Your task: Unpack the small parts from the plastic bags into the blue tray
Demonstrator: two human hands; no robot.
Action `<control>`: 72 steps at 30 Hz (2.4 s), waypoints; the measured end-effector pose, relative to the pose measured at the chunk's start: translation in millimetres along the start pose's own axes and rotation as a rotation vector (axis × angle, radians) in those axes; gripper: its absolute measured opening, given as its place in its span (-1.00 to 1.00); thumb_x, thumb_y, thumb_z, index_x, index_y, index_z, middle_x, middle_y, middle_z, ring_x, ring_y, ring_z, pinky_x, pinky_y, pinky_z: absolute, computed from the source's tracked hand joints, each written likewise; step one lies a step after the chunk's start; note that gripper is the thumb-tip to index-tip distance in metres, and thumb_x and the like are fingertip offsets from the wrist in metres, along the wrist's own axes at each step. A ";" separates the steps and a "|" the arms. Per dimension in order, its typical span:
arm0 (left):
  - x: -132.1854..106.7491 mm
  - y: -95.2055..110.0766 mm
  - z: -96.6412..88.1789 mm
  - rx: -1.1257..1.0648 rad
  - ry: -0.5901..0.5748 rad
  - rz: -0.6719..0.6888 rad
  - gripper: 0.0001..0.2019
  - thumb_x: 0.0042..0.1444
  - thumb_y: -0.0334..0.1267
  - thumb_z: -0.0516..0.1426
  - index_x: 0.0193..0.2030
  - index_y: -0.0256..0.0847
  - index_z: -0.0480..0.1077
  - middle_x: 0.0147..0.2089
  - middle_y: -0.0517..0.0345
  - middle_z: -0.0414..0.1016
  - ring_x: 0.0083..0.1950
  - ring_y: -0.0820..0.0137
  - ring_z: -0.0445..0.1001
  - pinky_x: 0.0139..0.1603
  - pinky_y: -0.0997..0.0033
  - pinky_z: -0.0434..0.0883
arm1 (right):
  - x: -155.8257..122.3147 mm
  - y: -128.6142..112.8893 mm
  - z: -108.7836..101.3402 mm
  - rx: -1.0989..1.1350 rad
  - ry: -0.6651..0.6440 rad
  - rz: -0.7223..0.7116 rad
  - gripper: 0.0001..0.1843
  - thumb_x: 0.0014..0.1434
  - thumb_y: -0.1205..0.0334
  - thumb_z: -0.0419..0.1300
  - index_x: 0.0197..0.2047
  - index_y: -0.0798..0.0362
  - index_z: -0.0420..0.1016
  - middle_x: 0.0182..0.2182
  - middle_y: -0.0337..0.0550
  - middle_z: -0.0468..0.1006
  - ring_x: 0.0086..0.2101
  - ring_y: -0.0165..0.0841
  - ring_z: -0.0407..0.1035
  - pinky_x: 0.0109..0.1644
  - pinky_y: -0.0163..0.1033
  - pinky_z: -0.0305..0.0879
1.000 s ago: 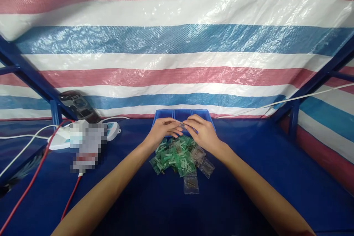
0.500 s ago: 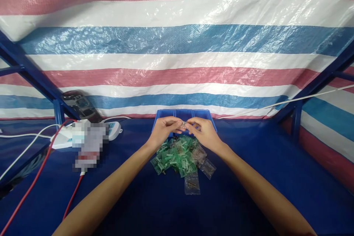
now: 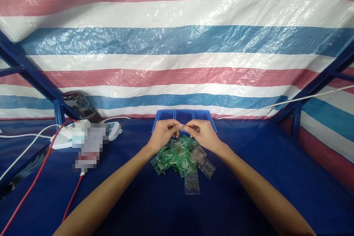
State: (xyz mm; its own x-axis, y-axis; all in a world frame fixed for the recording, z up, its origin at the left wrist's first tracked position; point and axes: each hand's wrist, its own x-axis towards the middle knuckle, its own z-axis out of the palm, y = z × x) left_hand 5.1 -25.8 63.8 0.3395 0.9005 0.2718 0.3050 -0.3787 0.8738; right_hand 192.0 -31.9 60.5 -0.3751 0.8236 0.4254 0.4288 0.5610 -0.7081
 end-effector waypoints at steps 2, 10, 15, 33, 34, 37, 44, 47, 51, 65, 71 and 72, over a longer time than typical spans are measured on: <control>-0.4 -0.2 0.2 0.021 -0.008 0.012 -0.68 0.18 -0.07 0.09 -0.39 -0.29 0.46 -0.57 0.18 0.43 -0.55 0.48 0.38 -0.49 0.53 0.36 | 0.3 -0.1 -0.3 -0.036 -0.009 -0.021 -0.78 0.23 0.15 0.11 -0.38 0.07 0.46 -0.48 -0.21 0.48 -0.50 -0.44 0.34 -0.39 -0.35 0.22; 1.6 0.3 -1.0 -0.005 -0.056 -0.001 -0.64 0.20 -0.04 0.06 -0.44 -0.29 0.44 -0.57 0.19 0.42 -0.56 0.51 0.36 -0.51 0.56 0.33 | 0.1 -0.4 -2.9 -0.124 -0.068 -0.057 -0.74 0.27 0.21 0.05 -0.42 0.08 0.42 -0.51 -0.23 0.43 -0.50 -0.45 0.28 -0.39 -0.35 0.16; 2.0 3.1 -1.9 -0.041 -0.106 -0.017 -0.70 0.14 -0.05 0.14 -0.33 -0.30 0.48 -0.47 0.14 0.47 -0.50 0.48 0.42 -0.53 0.58 0.33 | 0.0 -0.3 -8.3 -0.047 -0.115 -0.005 -0.70 0.28 0.15 0.05 -0.44 0.10 0.41 -0.55 -0.26 0.41 -0.53 -0.47 0.29 -0.41 -0.37 0.14; -1.4 9.1 -1.0 0.123 -0.049 0.049 -0.62 0.23 -0.06 0.04 -0.45 -0.30 0.44 -0.58 0.20 0.43 -0.57 0.54 0.32 -0.54 0.60 0.24 | -0.7 -6.3 -11.1 0.037 -0.131 0.013 -0.71 0.26 0.19 0.05 -0.44 0.12 0.44 -0.58 -0.27 0.44 -0.57 -0.50 0.31 -0.42 -0.39 0.15; -1.0 9.2 -1.9 0.130 -0.075 0.043 -0.61 0.23 -0.06 0.03 -0.47 -0.30 0.42 -0.57 0.20 0.43 -0.57 0.55 0.31 -0.54 0.60 0.23 | -0.7 -6.2 -11.3 0.035 -0.130 0.015 -0.71 0.25 0.20 0.05 -0.44 0.12 0.44 -0.60 -0.28 0.42 -0.58 -0.50 0.30 -0.43 -0.39 0.15; 0.9 8.8 -5.5 0.120 -0.154 0.023 -0.58 0.24 -0.06 0.01 -0.53 -0.30 0.39 -0.57 0.19 0.45 -0.57 0.56 0.32 -0.53 0.61 0.24 | -0.1 -4.9 -11.9 0.012 -0.112 0.019 -0.74 0.24 0.25 0.05 -0.44 0.12 0.44 -0.62 -0.29 0.40 -0.58 -0.51 0.27 -0.43 -0.39 0.13; 1.6 11.4 -10.3 0.075 -0.192 0.031 -0.71 0.12 -0.05 0.15 -0.26 -0.26 0.50 -0.41 0.15 0.51 -0.47 0.48 0.45 -0.49 0.58 0.34 | 1.0 -6.5 -14.2 -0.073 -0.053 0.010 -0.80 0.20 0.33 0.07 -0.42 0.11 0.46 -0.57 -0.27 0.44 -0.53 -0.49 0.27 -0.41 -0.37 0.09; 1.3 13.7 -11.0 0.088 -0.179 0.073 -0.75 0.12 -0.09 0.16 -0.27 -0.26 0.51 -0.40 0.15 0.51 -0.48 0.49 0.45 -0.46 0.56 0.37 | 0.8 -8.1 -14.4 -0.081 -0.044 -0.002 -0.80 0.21 0.33 0.08 -0.42 0.11 0.46 -0.56 -0.26 0.46 -0.53 -0.49 0.27 -0.41 -0.37 0.09; 1.8 13.5 -11.0 0.080 -0.186 0.059 -0.75 0.15 -0.12 0.14 -0.32 -0.28 0.49 -0.45 0.14 0.49 -0.47 0.48 0.45 -0.46 0.55 0.38 | 0.8 -7.5 -12.6 -0.091 -0.038 -0.031 -0.79 0.22 0.33 0.07 -0.42 0.11 0.46 -0.53 -0.25 0.47 -0.51 -0.48 0.29 -0.38 -0.37 0.12; 4.6 4.3 -7.2 -0.056 -0.097 -0.059 -0.70 0.12 -0.05 0.14 -0.21 -0.29 0.44 -0.40 0.10 0.49 -0.48 0.45 0.45 -0.60 0.59 0.30 | 2.7 -7.2 -21.3 -0.058 -0.059 0.020 -0.83 0.20 0.26 0.12 -0.39 0.10 0.47 -0.48 -0.24 0.50 -0.48 -0.47 0.33 -0.37 -0.36 0.19; 9.6 -0.4 -14.4 -0.095 -0.030 -0.064 -0.69 0.12 -0.08 0.14 -0.13 -0.29 0.41 -0.36 0.07 0.49 -0.50 0.44 0.45 -0.61 0.57 0.32 | 7.4 9.1 -39.4 -0.117 0.193 0.247 -0.71 0.17 0.08 0.14 -0.44 0.11 0.47 -0.63 -0.24 0.44 -0.57 -0.41 0.32 -0.44 -0.32 0.17; 9.8 -0.1 -15.2 -0.096 -0.030 -0.065 -0.70 0.12 -0.09 0.14 -0.14 -0.29 0.41 -0.36 0.07 0.49 -0.50 0.44 0.45 -0.61 0.57 0.32 | 8.3 13.3 -42.3 -0.136 0.215 0.278 -0.68 0.16 0.05 0.13 -0.46 0.11 0.47 -0.66 -0.24 0.43 -0.59 -0.40 0.31 -0.45 -0.32 0.17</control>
State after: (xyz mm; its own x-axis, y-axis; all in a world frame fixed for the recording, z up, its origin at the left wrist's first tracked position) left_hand -5.1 -13.7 72.5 0.3490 0.9151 0.2018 0.2414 -0.2959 0.9242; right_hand 229.4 -14.1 78.5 -0.0537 0.9366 0.3463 0.6005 0.3074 -0.7382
